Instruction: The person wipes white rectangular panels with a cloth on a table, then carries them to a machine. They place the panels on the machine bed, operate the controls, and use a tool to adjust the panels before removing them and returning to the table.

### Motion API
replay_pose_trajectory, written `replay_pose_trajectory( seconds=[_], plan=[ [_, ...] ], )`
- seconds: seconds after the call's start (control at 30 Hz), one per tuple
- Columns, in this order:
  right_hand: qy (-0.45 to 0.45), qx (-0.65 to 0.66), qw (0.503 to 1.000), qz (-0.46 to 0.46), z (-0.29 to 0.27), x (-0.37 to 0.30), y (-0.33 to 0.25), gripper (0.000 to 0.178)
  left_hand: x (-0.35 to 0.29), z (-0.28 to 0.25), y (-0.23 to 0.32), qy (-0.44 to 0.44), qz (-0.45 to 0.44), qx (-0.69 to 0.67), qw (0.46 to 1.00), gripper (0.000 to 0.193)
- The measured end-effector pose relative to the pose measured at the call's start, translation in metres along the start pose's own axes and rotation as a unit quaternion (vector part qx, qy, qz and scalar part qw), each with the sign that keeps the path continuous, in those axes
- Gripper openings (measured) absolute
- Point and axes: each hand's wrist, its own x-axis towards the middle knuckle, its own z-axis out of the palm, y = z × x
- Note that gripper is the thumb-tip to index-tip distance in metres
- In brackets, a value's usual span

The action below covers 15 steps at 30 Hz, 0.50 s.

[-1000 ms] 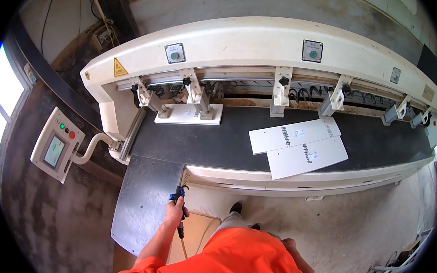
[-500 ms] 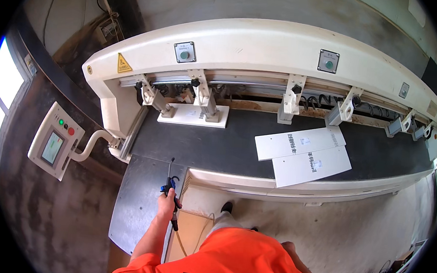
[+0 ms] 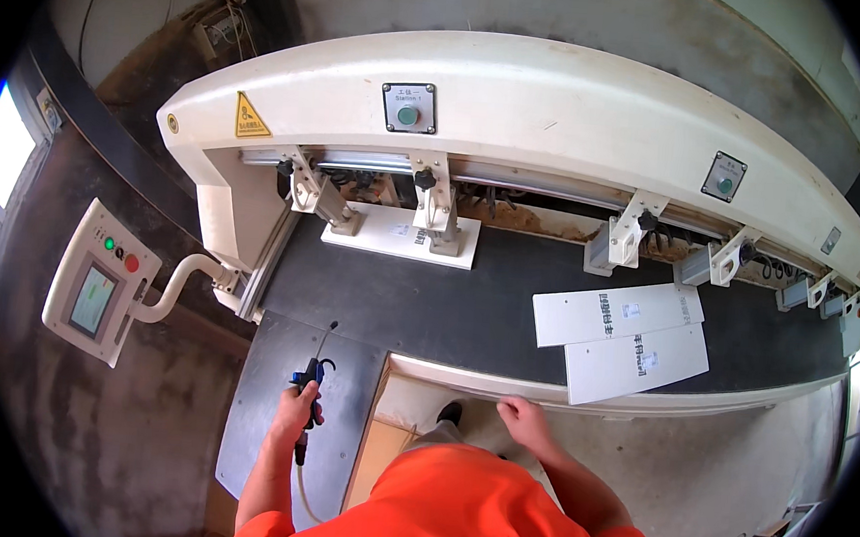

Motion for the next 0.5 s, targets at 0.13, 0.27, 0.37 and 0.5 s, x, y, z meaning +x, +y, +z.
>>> replay_pose_trajectory(
  seconds=[0.13,0.27,0.37,0.5],
  plan=[
    [-0.002,-0.107,0.987,-0.122,0.025,0.12,-0.024,0.026,-0.016,-0.014,0.022,-0.025,-0.011,0.054,0.998,0.041],
    [-0.023,-0.255,0.959,-0.123,0.05,0.221,-0.063,0.057,-0.03,-0.021,0.024,-0.015,-0.035,0.062,0.997,0.041],
    [-0.073,-0.341,0.934,-0.077,0.063,0.279,-0.086,0.08,-0.022,-0.025,0.007,-0.03,-0.051,0.056,0.997,0.04],
    [-0.113,-0.391,0.911,-0.063,0.075,0.318,-0.093,0.091,-0.002,-0.042,-0.001,0.005,-0.032,-0.002,0.999,0.04]
  ],
)
